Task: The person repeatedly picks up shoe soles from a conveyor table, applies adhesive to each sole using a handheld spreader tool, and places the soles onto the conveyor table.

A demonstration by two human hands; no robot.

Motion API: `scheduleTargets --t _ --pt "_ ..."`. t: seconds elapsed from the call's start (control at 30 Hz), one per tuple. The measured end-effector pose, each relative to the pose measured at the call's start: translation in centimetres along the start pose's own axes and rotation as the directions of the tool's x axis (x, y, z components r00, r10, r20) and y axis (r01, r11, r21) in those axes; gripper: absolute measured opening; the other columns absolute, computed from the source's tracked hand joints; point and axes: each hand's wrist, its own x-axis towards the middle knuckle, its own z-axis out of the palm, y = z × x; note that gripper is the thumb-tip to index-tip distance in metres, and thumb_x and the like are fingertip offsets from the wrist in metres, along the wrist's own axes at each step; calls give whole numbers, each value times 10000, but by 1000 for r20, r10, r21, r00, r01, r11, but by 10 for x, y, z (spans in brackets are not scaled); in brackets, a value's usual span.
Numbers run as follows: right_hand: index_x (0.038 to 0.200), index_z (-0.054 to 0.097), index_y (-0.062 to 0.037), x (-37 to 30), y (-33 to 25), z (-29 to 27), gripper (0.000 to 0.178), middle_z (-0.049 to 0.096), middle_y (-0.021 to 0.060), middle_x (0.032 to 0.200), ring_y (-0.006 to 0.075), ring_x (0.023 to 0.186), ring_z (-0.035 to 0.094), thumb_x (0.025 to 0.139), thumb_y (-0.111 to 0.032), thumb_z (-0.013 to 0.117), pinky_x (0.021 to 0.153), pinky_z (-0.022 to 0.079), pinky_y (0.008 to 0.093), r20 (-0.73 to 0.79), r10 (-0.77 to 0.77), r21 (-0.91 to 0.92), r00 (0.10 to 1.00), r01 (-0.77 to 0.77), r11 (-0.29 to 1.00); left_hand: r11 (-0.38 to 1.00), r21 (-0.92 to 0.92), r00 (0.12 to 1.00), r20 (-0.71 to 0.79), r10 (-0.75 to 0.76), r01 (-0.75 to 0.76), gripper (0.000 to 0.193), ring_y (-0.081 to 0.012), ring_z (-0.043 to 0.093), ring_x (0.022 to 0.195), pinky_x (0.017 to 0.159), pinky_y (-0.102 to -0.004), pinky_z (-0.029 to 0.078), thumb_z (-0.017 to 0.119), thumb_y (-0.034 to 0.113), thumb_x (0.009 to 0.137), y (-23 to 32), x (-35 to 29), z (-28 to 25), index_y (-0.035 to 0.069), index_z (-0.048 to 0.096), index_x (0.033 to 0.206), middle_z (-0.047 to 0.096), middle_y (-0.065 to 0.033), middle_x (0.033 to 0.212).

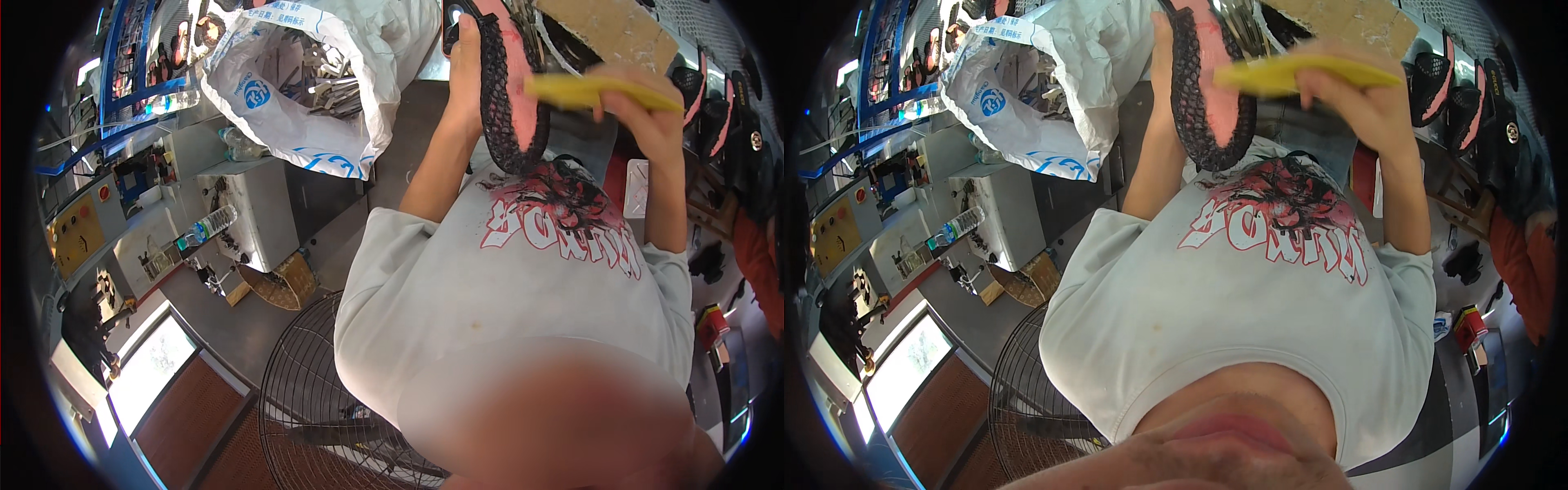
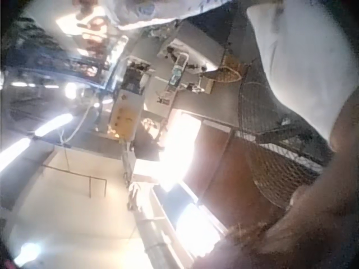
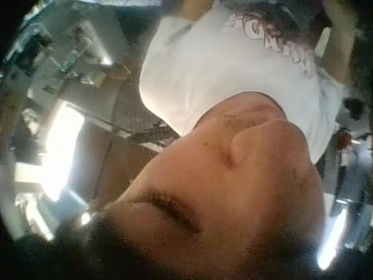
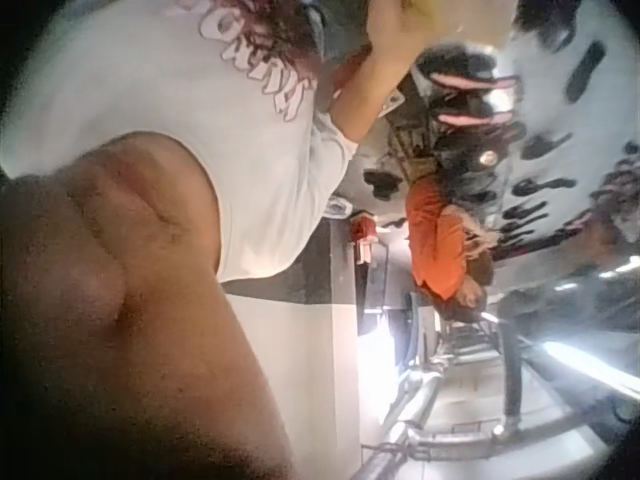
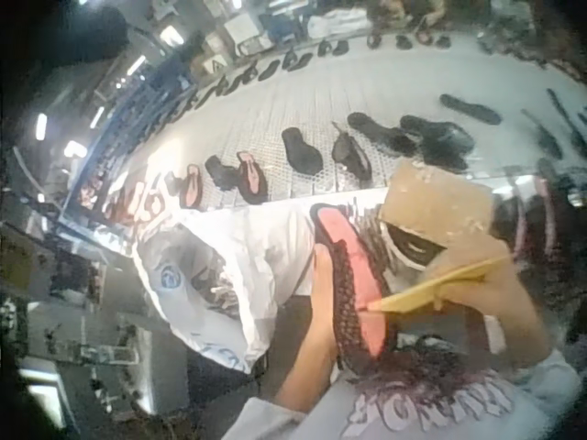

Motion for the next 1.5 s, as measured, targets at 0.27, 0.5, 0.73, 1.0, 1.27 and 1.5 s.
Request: scheduleTargets --t 0.27,0.5,0.73,1.0,1.27,1.5 --pt "960 657 -23 9 13 -8 207 645 84 770 222 672 618 760 -60 693 625 480 266 -90 19 -261 996 -42 964 1000 -14 982 189 -18 21 620 -140 594 701 632 -275 505 351 606 920 -10 -5 -5 35 572 1017 608 -48 825" --pt "997 594 25 -26 -9 15 214 619 156 891 322 743 613 797 -50 596 657 509 387 447 -293 -89 845 368 926 953 -287 987 100 125 -91 607 -183 614 744 674 -307 524 379 598 914 -1 2 -60 44 539 1102 616 -67 869" --pt "1170 514 -39 -27 78 63 372 620 178 882 371 738 609 810 -122 561 670 500 418 76 57 -635 995 4 773 967 -232 987 96 128 -103 605 -169 611 729 649 -305 524 355 604 917 8 -4 -64 59 525 1114 610 -64 871" --pt "1204 457 -60 -22 110 84 416 617 171 863 376 738 614 815 -132 589 616 494 461 -113 291 -834 950 -250 493 975 -165 987 45 156 -147 593 -160 605 768 676 -300 515 341 582 932 6 -12 -71 51 522 1125 605 -54 895" --pt "1001 475 -58 -35 112 72 251 618 163 847 376 741 607 810 -138 617 598 479 458 -130 209 -832 969 -222 509 977 -159 988 39 147 -139 588 -162 606 762 684 -297 513 335 578 936 3 -4 -75 53 526 1117 609 -57 894" --pt "1076 560 -29 -45 50 49 217 614 117 777 209 684 616 860 -39 577 646 464 268 -185 308 -321 933 -353 879 967 101 969 -56 242 -236 613 -137 601 779 700 -277 500 295 561 954 -5 -4 -59 19 553 1073 622 -55 906"
